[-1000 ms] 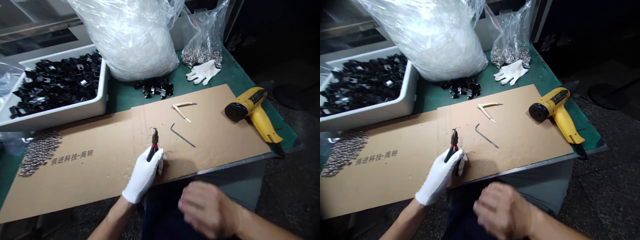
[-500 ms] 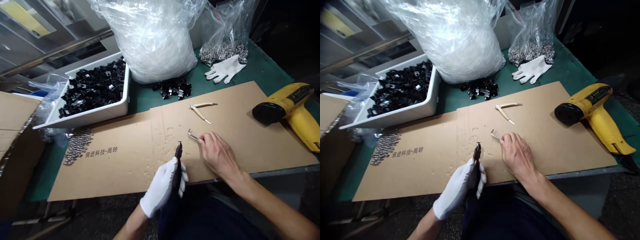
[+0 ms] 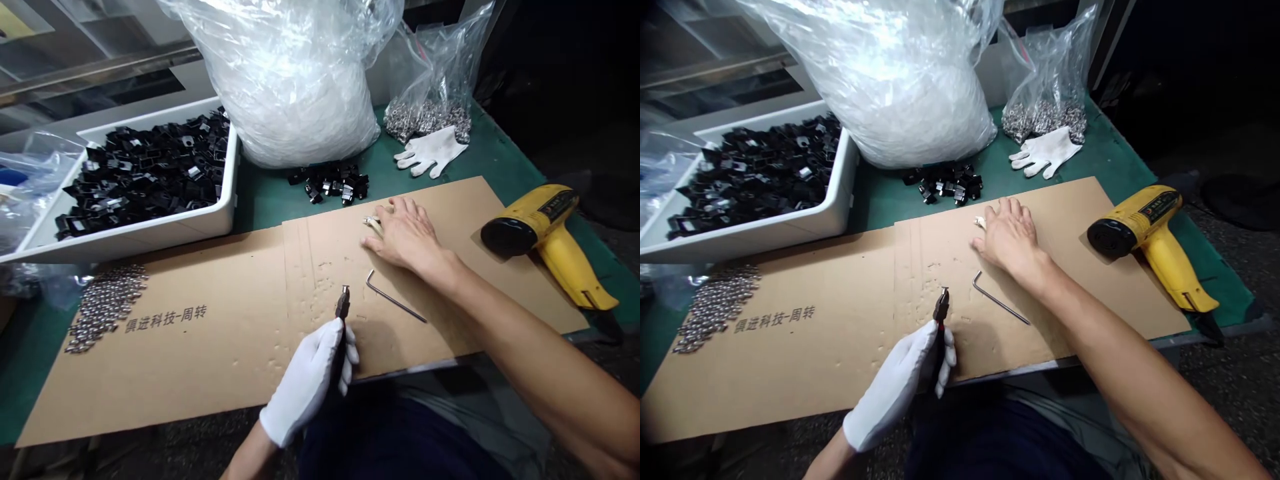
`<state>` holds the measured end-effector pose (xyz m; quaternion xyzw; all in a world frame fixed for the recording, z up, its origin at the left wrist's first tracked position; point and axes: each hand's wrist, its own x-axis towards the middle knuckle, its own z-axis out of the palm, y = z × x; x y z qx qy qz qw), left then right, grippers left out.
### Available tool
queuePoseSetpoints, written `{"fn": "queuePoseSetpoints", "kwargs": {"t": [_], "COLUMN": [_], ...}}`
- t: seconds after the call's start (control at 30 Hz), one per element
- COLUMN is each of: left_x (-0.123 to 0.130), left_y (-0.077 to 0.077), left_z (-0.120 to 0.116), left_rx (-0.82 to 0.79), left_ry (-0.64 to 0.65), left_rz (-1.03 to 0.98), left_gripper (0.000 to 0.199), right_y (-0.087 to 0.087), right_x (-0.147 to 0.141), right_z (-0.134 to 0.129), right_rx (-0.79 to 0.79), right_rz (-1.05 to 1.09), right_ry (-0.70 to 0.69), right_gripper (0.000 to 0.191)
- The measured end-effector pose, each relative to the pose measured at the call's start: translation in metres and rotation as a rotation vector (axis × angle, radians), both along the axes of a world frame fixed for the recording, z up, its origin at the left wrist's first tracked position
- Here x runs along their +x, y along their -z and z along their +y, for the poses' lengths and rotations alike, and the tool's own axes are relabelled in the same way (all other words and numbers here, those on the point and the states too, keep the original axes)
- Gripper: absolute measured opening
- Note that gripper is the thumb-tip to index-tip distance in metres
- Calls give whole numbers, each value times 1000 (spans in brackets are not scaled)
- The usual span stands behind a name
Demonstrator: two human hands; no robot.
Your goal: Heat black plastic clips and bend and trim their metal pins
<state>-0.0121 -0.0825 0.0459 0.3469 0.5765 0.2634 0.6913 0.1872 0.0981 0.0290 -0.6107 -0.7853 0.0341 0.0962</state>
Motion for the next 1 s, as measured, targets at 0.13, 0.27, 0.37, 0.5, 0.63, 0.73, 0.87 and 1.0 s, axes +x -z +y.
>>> {"fn": "queuePoseSetpoints", "kwargs": {"t": [0.13, 0.27, 0.37, 0.5, 0.63, 0.73, 0.87, 1.0], "left_x": [2, 17, 34, 44, 40, 38, 39, 40], "left_y": [-1, 16, 35, 42, 33, 31, 29, 27], "left_z": [-16, -62, -99, -117, -110, -107, -108, -108], "left_rx": [-18, -176, -357, -393, -315, -294, -294, -311], "left_ry": [-88, -336, -417, -459, -414, -388, -376, -407], "left_rz": [-55, -224, -398, -322, -254, -261, -242, -283], "left_gripper": [49, 51, 62, 56, 47, 48, 47, 47], "right_y": [-4, -18, -27, -30, -33, -41, -48, -50], "right_x": [5, 25, 38, 29, 5, -8, -13, -13], "right_z": [-8, -80, -148, -193, -184, -168, -154, -148], "right_rx": [-69, -215, -552, -628, -743, -773, -821, -860], "right_rz": [-27, 107, 431, 419, 385, 324, 255, 200], "right_ry": [21, -30, -215, -304, -269, -245, -301, -344], "right_gripper": [31, 37, 32, 28, 30, 38, 34, 35]}}
